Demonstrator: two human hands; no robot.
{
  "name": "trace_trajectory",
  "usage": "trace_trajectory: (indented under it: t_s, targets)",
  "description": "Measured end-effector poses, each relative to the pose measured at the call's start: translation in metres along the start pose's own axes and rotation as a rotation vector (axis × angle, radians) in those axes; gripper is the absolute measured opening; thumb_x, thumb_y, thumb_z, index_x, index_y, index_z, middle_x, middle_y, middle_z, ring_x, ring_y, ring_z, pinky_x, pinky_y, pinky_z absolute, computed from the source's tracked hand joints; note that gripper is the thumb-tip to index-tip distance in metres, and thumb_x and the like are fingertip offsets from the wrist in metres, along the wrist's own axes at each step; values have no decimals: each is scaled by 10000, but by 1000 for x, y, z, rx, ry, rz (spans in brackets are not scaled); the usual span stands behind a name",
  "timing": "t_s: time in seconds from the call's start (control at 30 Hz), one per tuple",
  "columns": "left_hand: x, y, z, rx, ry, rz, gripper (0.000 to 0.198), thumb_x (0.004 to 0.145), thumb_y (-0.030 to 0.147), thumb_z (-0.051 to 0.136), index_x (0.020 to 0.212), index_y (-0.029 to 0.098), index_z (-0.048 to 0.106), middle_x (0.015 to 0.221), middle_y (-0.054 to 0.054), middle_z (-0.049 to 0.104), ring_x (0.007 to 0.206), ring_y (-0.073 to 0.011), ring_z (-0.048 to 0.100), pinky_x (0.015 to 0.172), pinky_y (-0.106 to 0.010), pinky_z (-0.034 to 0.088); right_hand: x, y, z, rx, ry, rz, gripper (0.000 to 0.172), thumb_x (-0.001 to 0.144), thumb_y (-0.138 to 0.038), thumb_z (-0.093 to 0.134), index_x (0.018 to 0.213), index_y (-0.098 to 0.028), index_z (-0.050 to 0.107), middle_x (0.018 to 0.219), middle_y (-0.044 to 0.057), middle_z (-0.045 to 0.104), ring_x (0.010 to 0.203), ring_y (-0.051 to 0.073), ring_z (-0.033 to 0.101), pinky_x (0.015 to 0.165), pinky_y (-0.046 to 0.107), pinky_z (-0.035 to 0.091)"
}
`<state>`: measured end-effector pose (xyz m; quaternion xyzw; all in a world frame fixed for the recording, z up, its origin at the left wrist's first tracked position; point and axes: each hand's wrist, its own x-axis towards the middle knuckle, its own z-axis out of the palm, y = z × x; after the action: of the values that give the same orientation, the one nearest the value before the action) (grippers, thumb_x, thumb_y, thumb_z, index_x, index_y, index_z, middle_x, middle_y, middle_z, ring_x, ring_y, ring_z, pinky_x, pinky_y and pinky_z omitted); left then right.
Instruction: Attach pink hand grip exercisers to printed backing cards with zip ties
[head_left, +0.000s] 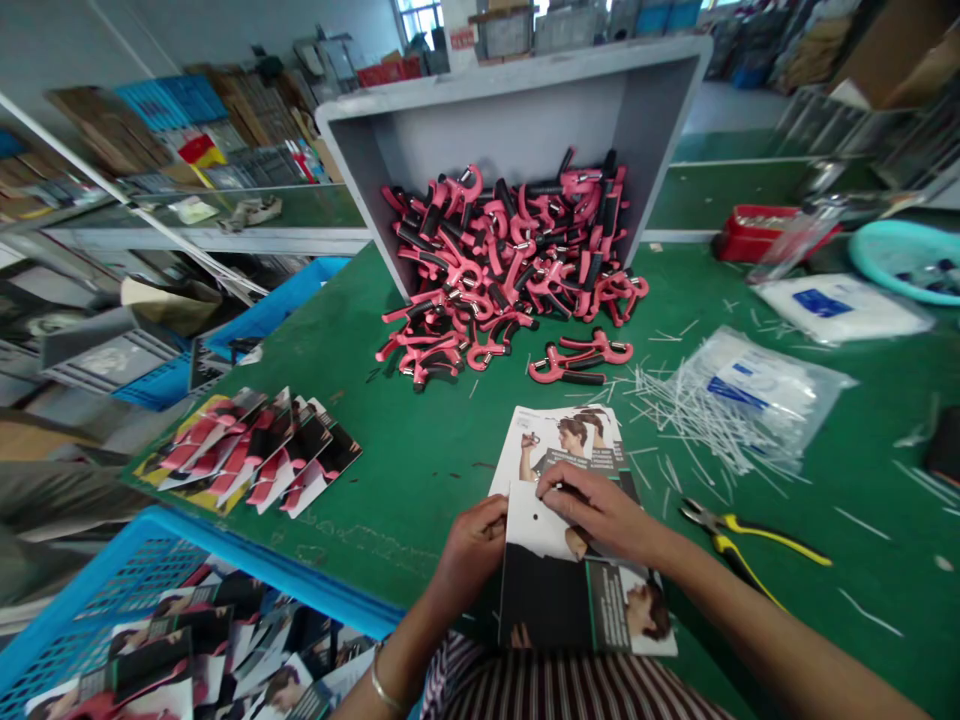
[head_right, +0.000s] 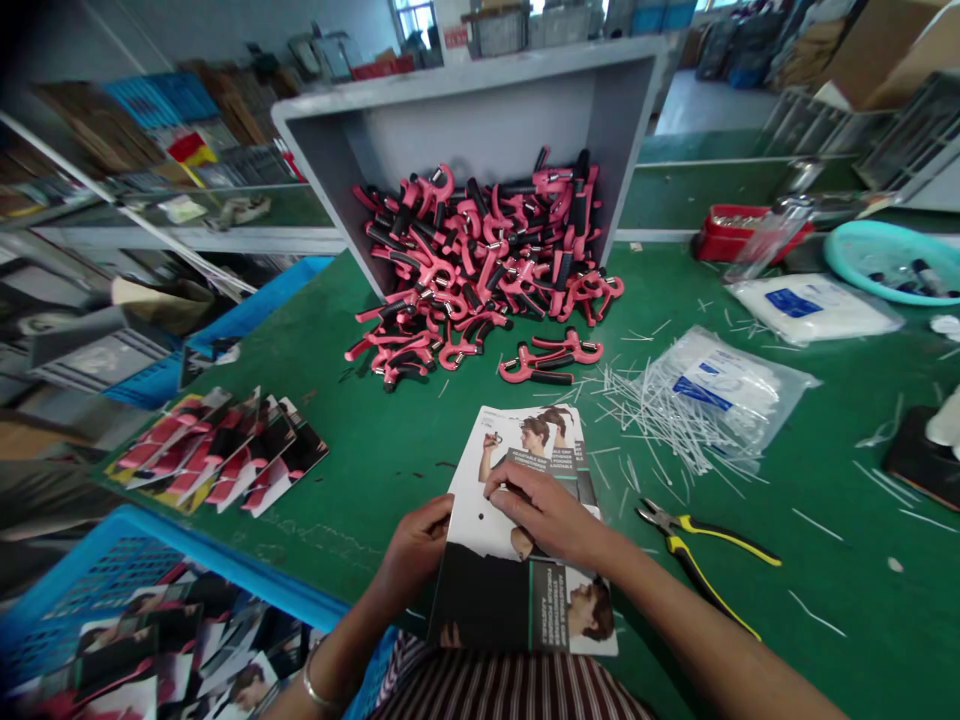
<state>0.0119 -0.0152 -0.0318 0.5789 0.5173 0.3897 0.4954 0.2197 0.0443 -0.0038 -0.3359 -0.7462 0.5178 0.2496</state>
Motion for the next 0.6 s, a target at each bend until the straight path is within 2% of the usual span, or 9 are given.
trace_trajectory:
  t_s: [0.07,0.23,0.37,0.5,0.6]
  targets:
    - [-1,-1,0,5,9,-4,155,817,187,593,843,158,744,800,-48,639,749,-158,576,715,-238,485,0,-1,1,-20,-20,-20,239,1006,-372,418,1028,-213,595,983,33,622,901,167,567,825,281,417]
    - [-3,0,-4,38,-56,41,191,825,210,600,708,155,741,727,-49,621,723,-161,573,715,-247,493,0,-3,5,-18,-53,-36,264,1017,-379,389,1010,-216,597,970,30,620,893,162,566,821,272,416]
    - [-7,-1,-8,13,-19,39,164,822,201,602,766,161,751,757,-50,634,739,-156,587,699,-231,490,-2,-4,5,-9,-58,0,250,1017,-381,392,1002,-227,588,944,15,617,881,156,568,811,261,413]
    - [-9,0,-7,15,-32,64,176,844,228,602,831,166,766,820,-66,662,760,-158,598,700,-230,490,-2,-3,6,-16,-45,6,242,1012,-386,402,997,-231,588,945,19,626,877,164,573,819,274,418]
    - [-7,2,-4,17,-52,68,185,853,241,604,836,167,772,815,-70,664,757,-162,595,711,-241,494,0,-3,9,-4,-24,-33,241,1009,-378,406,1000,-226,593,1014,41,624,942,180,571,869,299,417]
